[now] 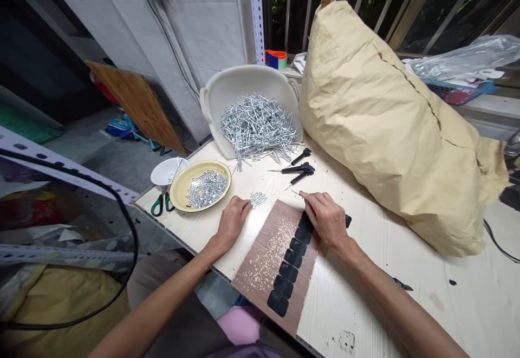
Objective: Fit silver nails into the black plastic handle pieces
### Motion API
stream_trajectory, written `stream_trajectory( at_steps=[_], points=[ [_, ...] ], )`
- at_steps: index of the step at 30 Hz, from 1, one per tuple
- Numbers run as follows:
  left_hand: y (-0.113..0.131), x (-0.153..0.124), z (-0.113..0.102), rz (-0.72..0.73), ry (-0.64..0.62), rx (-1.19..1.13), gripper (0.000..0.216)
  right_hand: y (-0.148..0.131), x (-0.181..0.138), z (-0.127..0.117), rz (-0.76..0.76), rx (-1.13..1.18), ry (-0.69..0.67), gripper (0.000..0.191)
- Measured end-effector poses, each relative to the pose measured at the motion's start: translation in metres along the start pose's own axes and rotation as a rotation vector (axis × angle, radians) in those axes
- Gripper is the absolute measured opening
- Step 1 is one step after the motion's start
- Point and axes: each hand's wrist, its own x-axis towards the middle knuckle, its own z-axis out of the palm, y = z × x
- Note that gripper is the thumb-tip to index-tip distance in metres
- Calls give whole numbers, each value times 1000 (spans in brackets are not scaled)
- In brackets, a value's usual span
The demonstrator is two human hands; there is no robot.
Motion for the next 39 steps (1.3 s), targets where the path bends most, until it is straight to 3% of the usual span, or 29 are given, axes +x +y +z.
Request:
stream_trajectory(
  at_steps=[7, 10, 13, 16, 18, 21, 26, 32, 39],
  points=[
    [0, 3, 5, 2, -34, 113, 24, -10, -13, -2, 59, 97, -1, 23],
    [0, 4, 4, -26, 19, -10, 21, -22, -9, -8, 114, 143, -18, 24],
    [4, 4, -2, -204, 36, -449, 19, -40, -2, -14, 119, 238, -21, 24],
    [17, 2, -11, -490, -99, -1093, 26, -59, 6, -18, 84, 302, -32, 24],
    [27, -2, -18, -597, -211, -1432, 26, -69, 11, -20, 59, 305, -40, 25],
    [42, -8, -25, -645, -283, -1658, 21, -80, 15, -23, 32, 257, -50, 26],
    [55, -13, -32, -643, -266, -1706, 16, -85, 18, -32, -21, 138, -65, 26],
    [61, -15, -35, -585, -240, -1633, 24, -88, 16, -39, -64, -6, -37, 22],
    [65, -19, -34, -397, -110, -1413, 25, -92, 9, -39, -59, -114, -42, 18]
  ],
)
